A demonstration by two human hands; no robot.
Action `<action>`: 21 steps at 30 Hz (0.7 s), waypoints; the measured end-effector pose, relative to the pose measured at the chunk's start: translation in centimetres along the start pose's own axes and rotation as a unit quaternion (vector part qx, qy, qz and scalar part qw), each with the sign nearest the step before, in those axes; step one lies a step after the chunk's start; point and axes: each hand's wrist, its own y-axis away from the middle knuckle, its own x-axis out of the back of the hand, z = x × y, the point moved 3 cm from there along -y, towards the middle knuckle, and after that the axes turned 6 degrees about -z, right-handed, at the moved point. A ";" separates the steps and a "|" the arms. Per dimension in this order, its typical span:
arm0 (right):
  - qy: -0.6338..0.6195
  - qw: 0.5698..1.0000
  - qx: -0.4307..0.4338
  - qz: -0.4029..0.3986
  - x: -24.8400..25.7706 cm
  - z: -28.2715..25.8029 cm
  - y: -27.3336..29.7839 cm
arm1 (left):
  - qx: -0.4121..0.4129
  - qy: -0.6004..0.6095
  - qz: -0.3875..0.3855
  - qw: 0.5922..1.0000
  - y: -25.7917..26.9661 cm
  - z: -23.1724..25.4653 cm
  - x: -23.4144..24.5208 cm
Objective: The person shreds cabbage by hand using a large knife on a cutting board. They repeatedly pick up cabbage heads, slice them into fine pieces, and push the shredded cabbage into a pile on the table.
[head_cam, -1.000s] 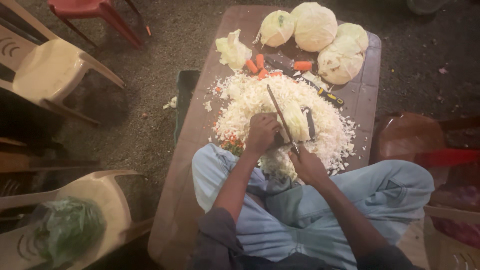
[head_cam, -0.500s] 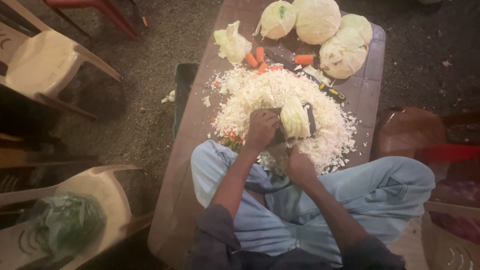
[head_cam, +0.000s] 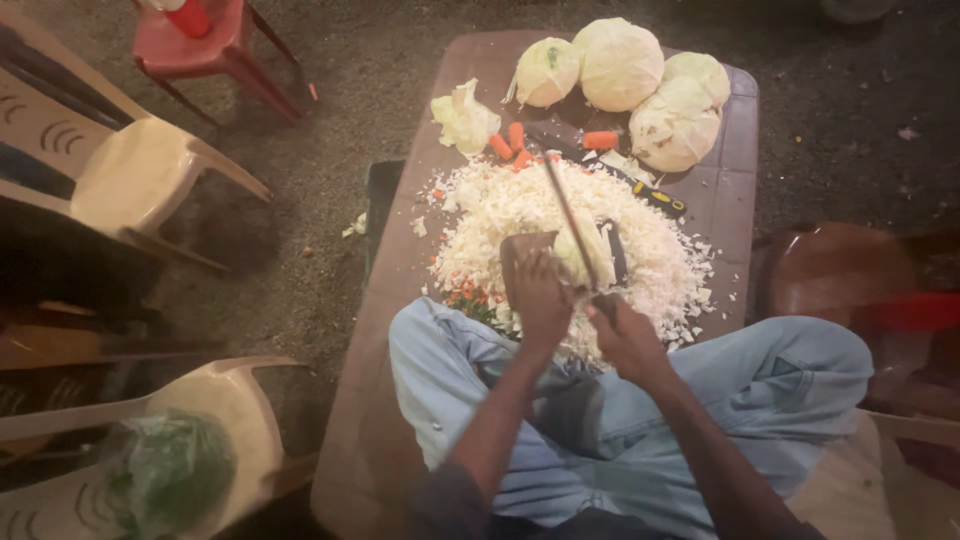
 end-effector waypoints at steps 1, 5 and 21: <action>-0.020 1.000 0.006 0.011 1.2 0.0 0.5 | 0.039 0.045 0.011 0.998 -0.3 1.6 -0.4; -0.054 0.994 0.031 0.087 5.5 2.5 1.2 | 0.189 0.145 0.080 0.968 -3.4 7.5 -2.4; -0.069 0.993 -0.027 0.087 7.9 8.1 -0.1 | -0.114 0.108 -0.241 0.958 -7.7 2.5 1.3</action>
